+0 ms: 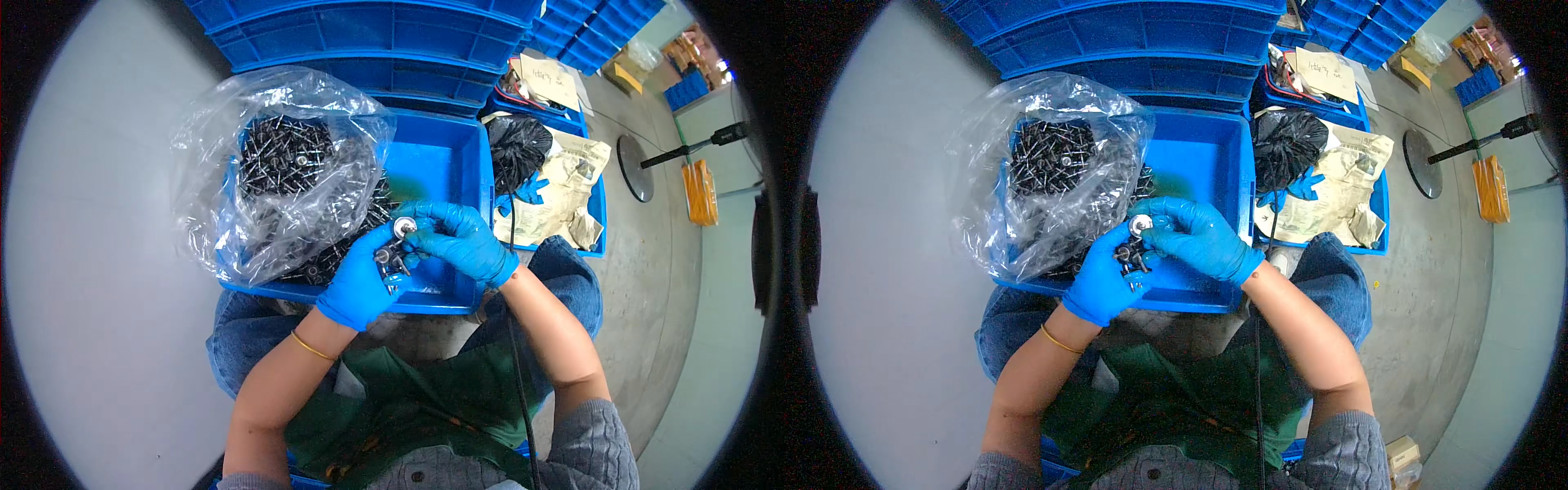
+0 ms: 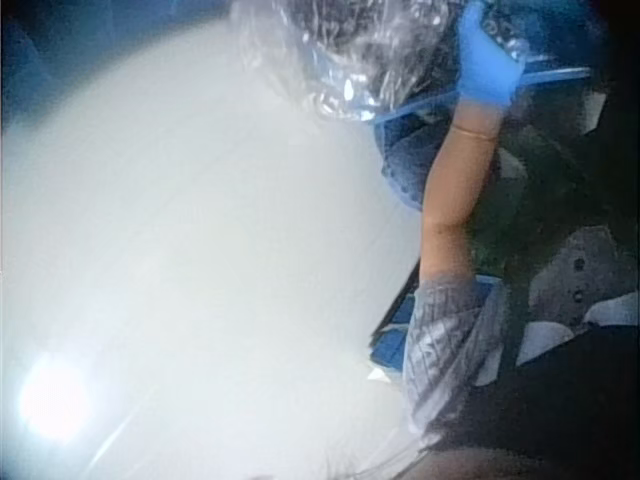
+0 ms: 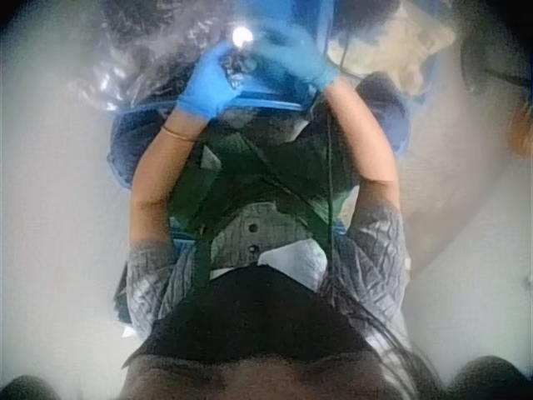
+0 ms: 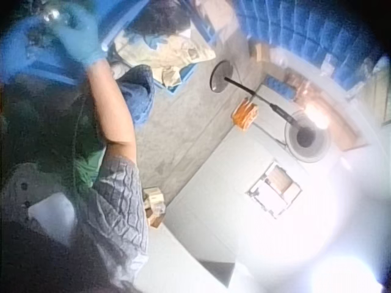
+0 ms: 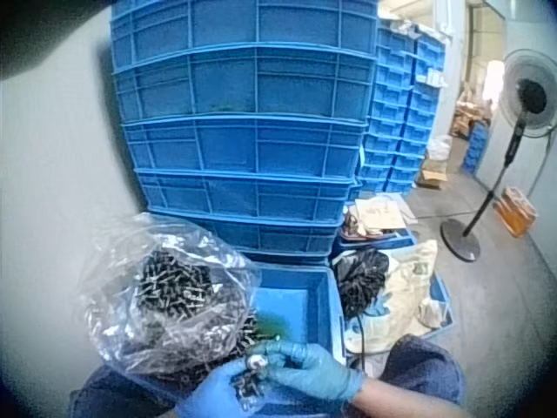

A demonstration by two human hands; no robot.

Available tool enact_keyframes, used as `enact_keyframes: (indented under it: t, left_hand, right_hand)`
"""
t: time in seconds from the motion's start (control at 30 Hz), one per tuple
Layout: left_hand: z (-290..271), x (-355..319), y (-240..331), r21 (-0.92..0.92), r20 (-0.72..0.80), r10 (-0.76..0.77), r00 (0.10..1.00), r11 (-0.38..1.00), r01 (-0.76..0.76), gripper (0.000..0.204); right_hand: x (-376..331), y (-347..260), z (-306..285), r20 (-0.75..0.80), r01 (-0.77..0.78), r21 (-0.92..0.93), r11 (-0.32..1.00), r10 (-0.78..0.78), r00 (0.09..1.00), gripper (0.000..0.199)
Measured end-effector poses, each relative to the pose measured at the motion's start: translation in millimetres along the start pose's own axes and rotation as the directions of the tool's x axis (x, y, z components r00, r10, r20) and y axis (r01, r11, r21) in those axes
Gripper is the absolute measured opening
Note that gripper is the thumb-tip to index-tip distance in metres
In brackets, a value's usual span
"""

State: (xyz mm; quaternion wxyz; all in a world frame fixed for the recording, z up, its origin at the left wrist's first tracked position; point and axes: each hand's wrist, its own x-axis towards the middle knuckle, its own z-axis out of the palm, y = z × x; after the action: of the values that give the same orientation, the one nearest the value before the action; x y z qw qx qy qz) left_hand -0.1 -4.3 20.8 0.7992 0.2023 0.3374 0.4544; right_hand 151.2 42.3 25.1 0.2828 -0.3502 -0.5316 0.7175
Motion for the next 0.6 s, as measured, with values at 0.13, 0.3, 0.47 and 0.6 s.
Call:
enact_keyframes:
  t: [0.13,0.3,0.47,0.6]
  left_hand:
    - [2.4,-0.4,-1.8,0.159,0.038,0.095,0.995,0.982,-0.1,0.022]
    - [-5.9,8.8,-1.7,-0.39,-0.045,-0.224,0.974,0.901,0.189,0.022]
    - [-9.5,8.0,-0.6,-0.463,-0.068,-0.201,0.977,0.874,0.148,0.018]
    - [-19.3,12.8,6.4,-0.391,-0.218,-0.07,0.973,0.92,-0.021,0.014]
  right_hand:
    - [0.3,-6.3,-6.7,0.032,-0.054,-0.034,0.998,0.055,0.998,0.026]
    - [4.0,-3.6,-13.3,-0.104,-0.036,0.091,0.995,0.045,0.994,0.024]
    - [14.2,3.2,-28.3,-0.32,-0.106,0.047,0.993,0.116,0.94,0.017]
    - [43.0,54.4,-71.9,-0.381,-0.126,-0.687,0.716,-0.208,0.901,0.02]
